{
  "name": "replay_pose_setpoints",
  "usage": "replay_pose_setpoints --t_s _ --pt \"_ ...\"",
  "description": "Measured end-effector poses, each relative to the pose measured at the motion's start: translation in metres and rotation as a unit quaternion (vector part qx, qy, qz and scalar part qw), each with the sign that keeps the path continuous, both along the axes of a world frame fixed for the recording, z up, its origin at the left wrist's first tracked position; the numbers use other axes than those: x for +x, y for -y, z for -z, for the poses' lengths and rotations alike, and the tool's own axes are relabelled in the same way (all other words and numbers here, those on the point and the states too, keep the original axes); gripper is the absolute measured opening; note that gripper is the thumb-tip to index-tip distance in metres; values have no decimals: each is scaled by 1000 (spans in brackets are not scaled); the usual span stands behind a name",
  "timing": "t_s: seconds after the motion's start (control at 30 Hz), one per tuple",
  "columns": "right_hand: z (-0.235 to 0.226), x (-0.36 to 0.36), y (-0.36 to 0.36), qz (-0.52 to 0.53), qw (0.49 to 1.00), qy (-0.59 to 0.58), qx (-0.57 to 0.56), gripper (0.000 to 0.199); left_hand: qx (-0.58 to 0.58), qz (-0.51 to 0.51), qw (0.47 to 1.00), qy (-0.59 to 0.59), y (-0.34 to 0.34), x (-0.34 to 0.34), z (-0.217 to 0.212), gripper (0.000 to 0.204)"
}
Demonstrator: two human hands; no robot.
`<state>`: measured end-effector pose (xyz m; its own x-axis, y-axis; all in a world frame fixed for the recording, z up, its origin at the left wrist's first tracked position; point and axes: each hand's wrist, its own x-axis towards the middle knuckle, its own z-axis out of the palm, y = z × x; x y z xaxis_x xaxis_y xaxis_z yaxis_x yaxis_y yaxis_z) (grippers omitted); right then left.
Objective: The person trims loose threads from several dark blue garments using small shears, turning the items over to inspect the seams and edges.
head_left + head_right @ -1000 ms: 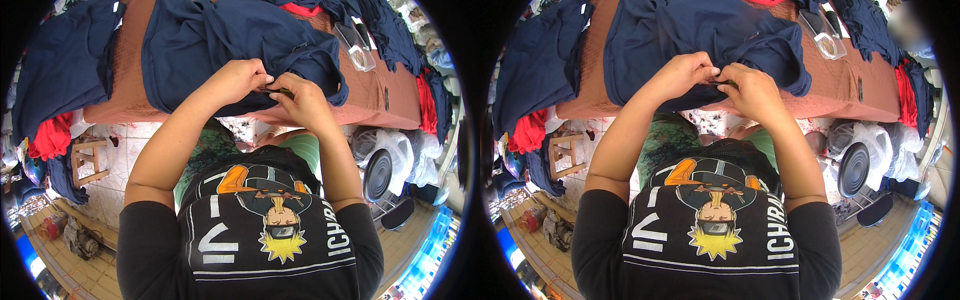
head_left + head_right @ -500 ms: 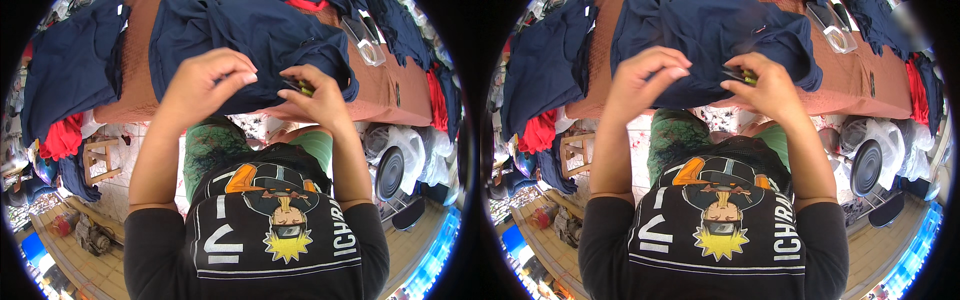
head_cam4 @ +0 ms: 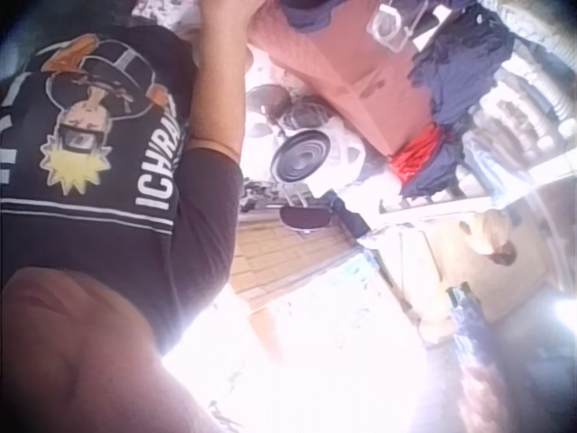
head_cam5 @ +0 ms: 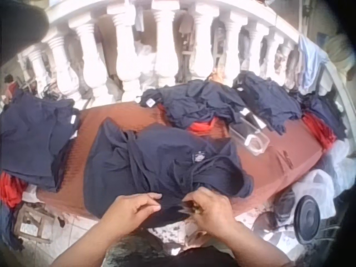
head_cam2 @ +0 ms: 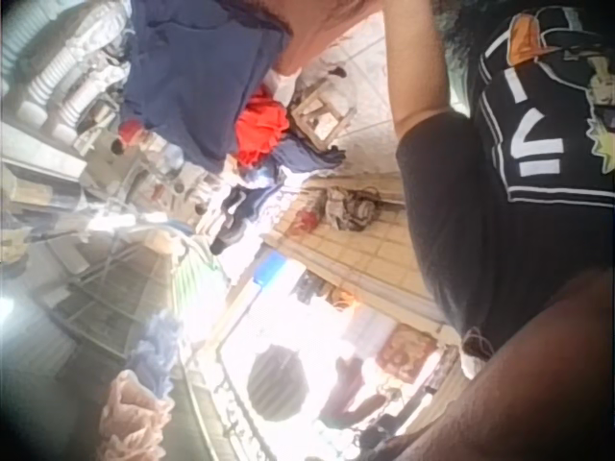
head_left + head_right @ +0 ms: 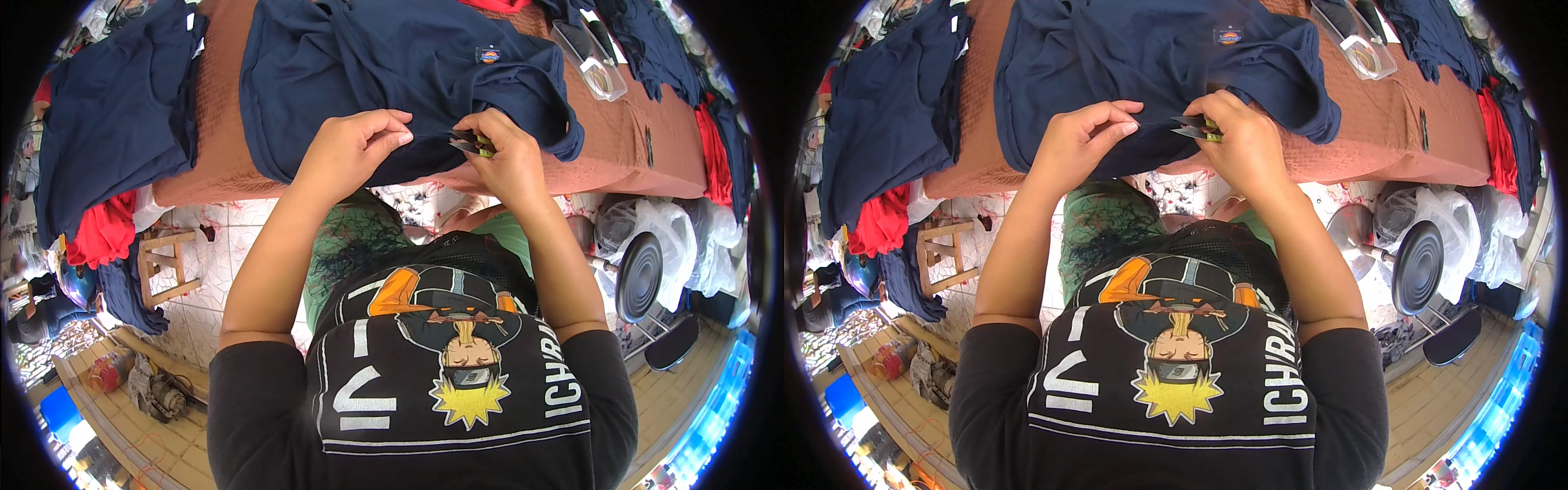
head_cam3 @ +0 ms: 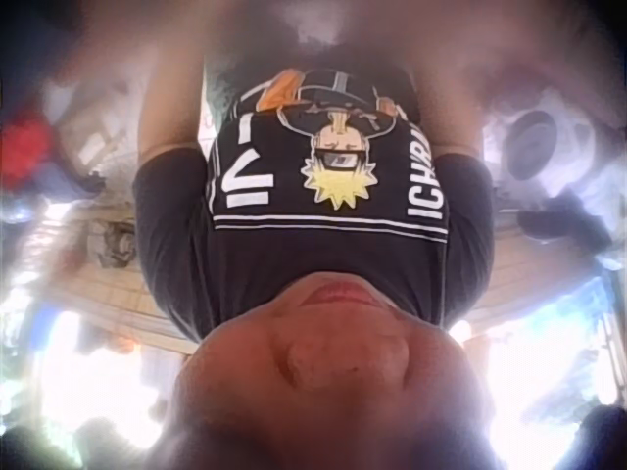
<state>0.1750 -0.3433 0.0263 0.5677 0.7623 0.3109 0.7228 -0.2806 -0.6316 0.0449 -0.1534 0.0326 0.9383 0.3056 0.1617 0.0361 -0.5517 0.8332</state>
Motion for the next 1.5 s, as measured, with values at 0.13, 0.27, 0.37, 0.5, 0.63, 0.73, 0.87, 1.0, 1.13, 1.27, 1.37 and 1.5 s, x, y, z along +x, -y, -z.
replay_pose_setpoints --t_s 0.13,0.27,0.37,0.5,0.63,0.73,0.87,1.0,1.13,1.27,1.37,1.5 --pt "3 1 1 -26 999 -40 18 26 222 8 958 179 1 5 -7 14" --pt "0 0 0 -31 997 -66 19 22 31 -11 999 -8 11 8 -19 14" --pt "-5 0 2 -30 997 -76 9 20 -49 -30 997 -46 9 11 -12 15" --pt "-7 1 4 -33 996 -85 8 20 -102 -2 993 -57 8 11 -11 17" --pt "-9 3 5 -33 997 -74 0 20 7 15 999 -30 11 10 -16 16" --pt "-9 3 3 -46 995 -93 -10 20 -35 27 997 61 15 14 -14 17" --pt "-13 2 2 -59 994 -86 -19 21 -136 21 990 29 21 20 -11 18" --pt "-23 1 4 -52 996 -74 7 25 -115 8 993 14 19 23 -8 19" --pt "-27 6 6 -87 996 -29 22 25 -102 9 995 5 18 23 -10 20" --pt "-22 6 3 -93 993 -64 16 21 -111 10 994 9 19 23 -9 20" --pt "-20 5 -2 -101 993 -61 30 19 -109 10 994 10 18 23 -9 20" --pt "-19 3 -6 -107 992 -59 30 17 -96 13 995 9 17 23 -7 20"
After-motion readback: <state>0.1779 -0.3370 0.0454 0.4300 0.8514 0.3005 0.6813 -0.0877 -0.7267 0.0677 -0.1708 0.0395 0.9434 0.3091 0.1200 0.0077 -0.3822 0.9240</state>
